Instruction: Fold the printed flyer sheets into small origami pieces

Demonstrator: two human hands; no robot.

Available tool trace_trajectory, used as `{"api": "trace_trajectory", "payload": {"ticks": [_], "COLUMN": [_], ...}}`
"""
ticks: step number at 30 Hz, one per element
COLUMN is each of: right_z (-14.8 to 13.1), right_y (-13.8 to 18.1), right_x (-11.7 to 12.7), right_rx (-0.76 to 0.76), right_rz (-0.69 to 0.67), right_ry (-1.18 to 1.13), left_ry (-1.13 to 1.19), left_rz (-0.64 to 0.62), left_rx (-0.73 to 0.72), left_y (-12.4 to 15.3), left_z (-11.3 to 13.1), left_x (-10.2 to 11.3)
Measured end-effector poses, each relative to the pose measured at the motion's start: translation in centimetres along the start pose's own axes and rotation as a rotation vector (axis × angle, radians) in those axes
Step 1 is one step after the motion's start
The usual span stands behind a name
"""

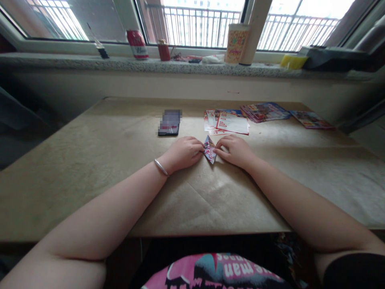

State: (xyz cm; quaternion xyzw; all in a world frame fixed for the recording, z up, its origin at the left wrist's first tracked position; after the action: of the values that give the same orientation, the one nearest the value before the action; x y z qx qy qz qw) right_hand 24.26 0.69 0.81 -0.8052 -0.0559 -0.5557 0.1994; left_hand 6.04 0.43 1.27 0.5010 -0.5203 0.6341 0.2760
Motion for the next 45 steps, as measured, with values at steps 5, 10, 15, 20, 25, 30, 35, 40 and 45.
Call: {"api": "trace_trajectory", "payload": {"ticks": [5, 10, 15, 20, 25, 30, 35, 40, 45], "right_z": [-0.6, 0.0, 0.6, 0.6, 0.6, 0.7, 0.9, 0.9, 0.9], "right_y": [0.3, 0.2, 0.0, 0.0, 0.0, 0.0, -0.1, -0.2, -0.3], "right_x": [0.0, -0.7, -1.7, -1.9, -1.8, -1.8, -1.6, -1.5, -0.5], "right_rx": [-0.071, -0.075, -0.01, 0.035, 0.04, 0.065, 0.066, 0.039, 0.009], "right_rz": [0.023, 0.027, 0.0, -0.028, -0.031, -0.012, 0.004, 0.009, 0.123], "right_ry": [0.065, 0.064, -0.035, -0.056, -0.075, -0.102, -0.134, -0.219, -0.349], "left_ry": [0.039, 0.052, 0.01, 0.007, 0.036, 0.108, 0.19, 0.282, 0.256], "left_rz": [0.039, 0.011, -0.01, -0.053, -0.041, 0.014, 0.079, 0.165, 0.289], "left_rx": [-0.076, -0.051, 0.117, 0.264, 0.278, 0.278, 0.295, 0.316, 0.266], "left_y": [0.1, -0.2, 0.0, 0.5, 0.6, 0.7, 0.8, 0.7, 0.5], "left_z": [0.0, 0.3, -0.3, -1.3, -1.5, -1.7, -1.8, -1.6, -1.3], "left_x": [-0.3, -0.5, -0.8, -1.4, -1.5, -1.4, -1.0, -0.3, 0.3]}}
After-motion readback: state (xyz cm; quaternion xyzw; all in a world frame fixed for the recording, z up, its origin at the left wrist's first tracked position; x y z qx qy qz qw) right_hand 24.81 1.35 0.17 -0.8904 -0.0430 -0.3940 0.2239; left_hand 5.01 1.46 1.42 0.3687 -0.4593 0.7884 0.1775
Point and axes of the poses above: each hand's wrist, its own y-axis away from the middle knuckle, its own x-axis out of the back of the hand, z = x × y, the point moved 4 cm from there along -y, towards the middle knuckle, and after that the axes turned 13 degrees about -x, right-handed, at the moved point
